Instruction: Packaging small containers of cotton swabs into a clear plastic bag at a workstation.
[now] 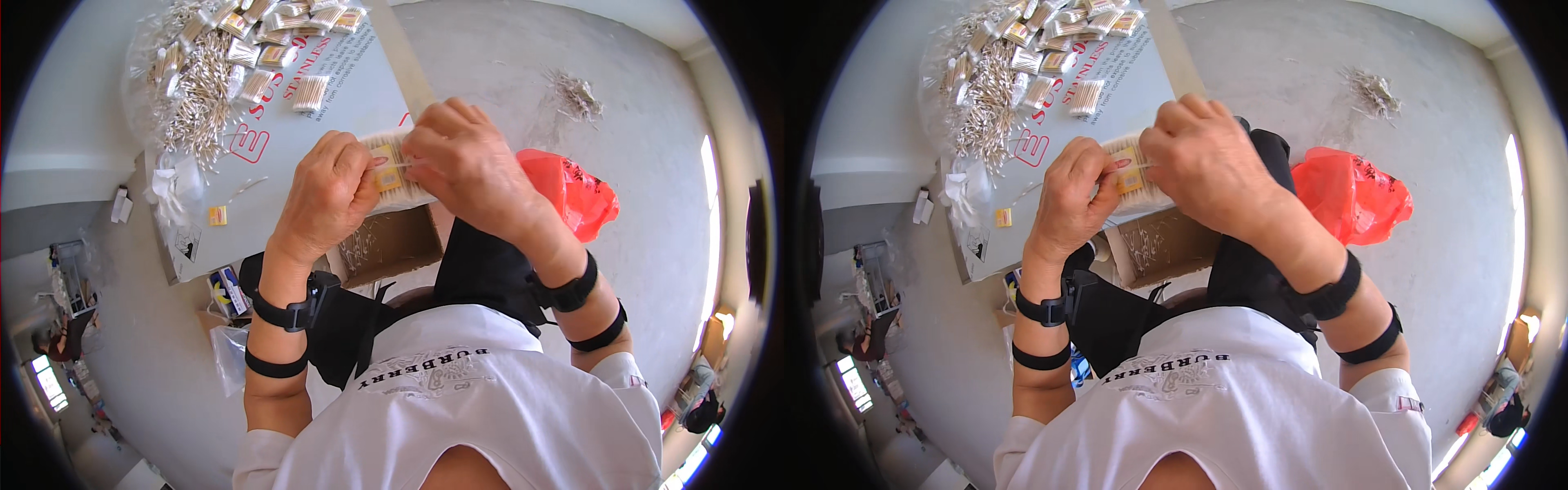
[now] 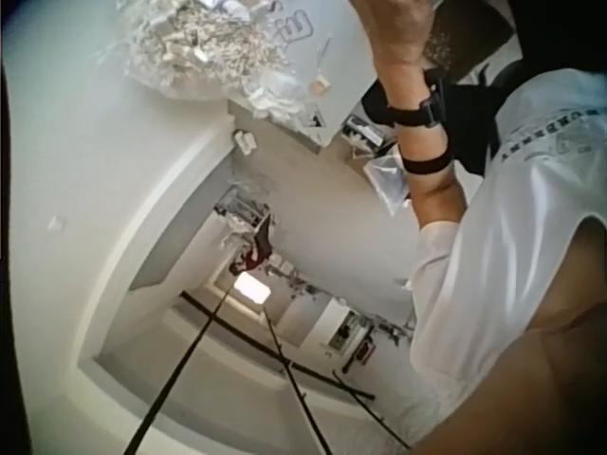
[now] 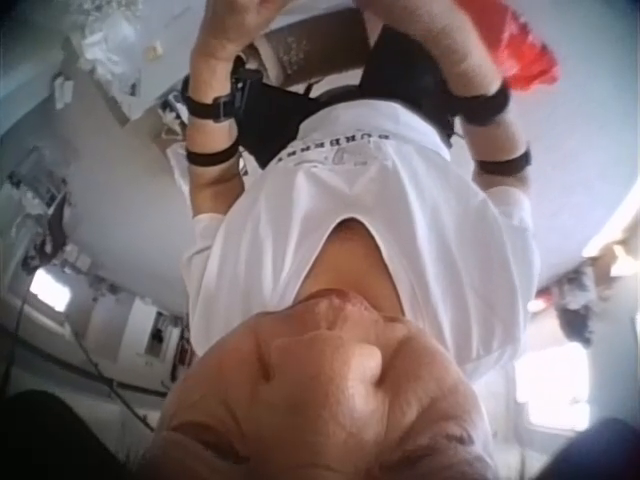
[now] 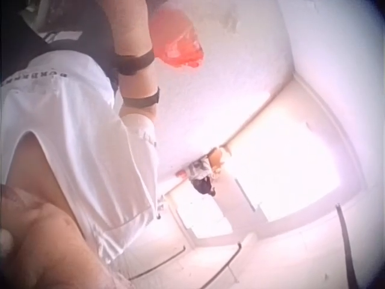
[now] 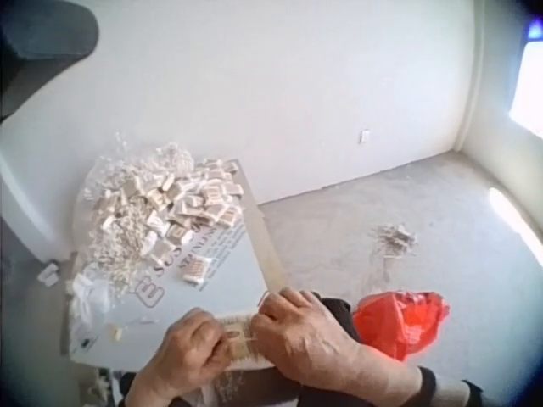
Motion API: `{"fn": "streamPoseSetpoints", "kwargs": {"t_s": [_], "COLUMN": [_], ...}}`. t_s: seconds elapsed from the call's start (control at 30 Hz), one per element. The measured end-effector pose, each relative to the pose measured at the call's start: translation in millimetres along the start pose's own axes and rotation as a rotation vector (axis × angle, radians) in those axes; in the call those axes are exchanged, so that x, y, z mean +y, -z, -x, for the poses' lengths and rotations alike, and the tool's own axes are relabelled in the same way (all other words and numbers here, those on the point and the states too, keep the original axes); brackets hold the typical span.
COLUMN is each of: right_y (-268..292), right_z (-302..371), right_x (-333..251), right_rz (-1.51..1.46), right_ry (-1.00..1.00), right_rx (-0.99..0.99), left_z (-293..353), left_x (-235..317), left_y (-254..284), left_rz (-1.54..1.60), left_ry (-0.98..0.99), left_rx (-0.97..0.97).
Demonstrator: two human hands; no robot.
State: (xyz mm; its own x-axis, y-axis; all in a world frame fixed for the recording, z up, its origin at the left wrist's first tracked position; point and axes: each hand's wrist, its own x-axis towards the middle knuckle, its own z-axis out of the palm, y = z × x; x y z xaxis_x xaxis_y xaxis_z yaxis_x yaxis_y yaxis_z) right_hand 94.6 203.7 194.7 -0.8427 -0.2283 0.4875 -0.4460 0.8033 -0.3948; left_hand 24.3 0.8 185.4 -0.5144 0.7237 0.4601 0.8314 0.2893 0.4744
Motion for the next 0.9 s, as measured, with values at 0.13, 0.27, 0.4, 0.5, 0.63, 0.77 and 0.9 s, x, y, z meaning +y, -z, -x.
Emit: {"fn": "streamPoseSetpoints", "kwargs": {"t_s": [0.13, 0.27, 0.4, 0.5, 0.63, 0.77, 0.9], "right_y": [-17, -23, -25, -24, -24, -25, -25], "right_z": [-10, -6, 1, 4, 4, 2, 3], "right_x": [-2, 2, 5, 9, 11, 7, 8], "right_rz": [0.076, 0.039, -0.068, -0.114, -0.124, -0.119, -0.104], "right_ry": [0.047, 0.058, 0.075, 0.068, 0.059, 0.076, 0.076], "right_rx": [-0.106, -0.055, -0.001, 0.028, 0.022, 0.036, 0.025], "left_z": [4, 4, -11, -13, -2, 12, 23], "left_x": [0, 2, 10, 8, -1, -9, -13], "left_y": [4, 5, -1, 0, 11, 26, 34], "left_rz": [-0.023, 0.036, -0.114, -0.115, -0.176, -0.205, -0.194], "left_ry": [0.067, 0.093, -0.012, -0.046, -0.043, -0.042, 0.003], "left_rx": [0.005, 0.041, 0.008, -0.029, -0.041, 0.001, 0.018]}}
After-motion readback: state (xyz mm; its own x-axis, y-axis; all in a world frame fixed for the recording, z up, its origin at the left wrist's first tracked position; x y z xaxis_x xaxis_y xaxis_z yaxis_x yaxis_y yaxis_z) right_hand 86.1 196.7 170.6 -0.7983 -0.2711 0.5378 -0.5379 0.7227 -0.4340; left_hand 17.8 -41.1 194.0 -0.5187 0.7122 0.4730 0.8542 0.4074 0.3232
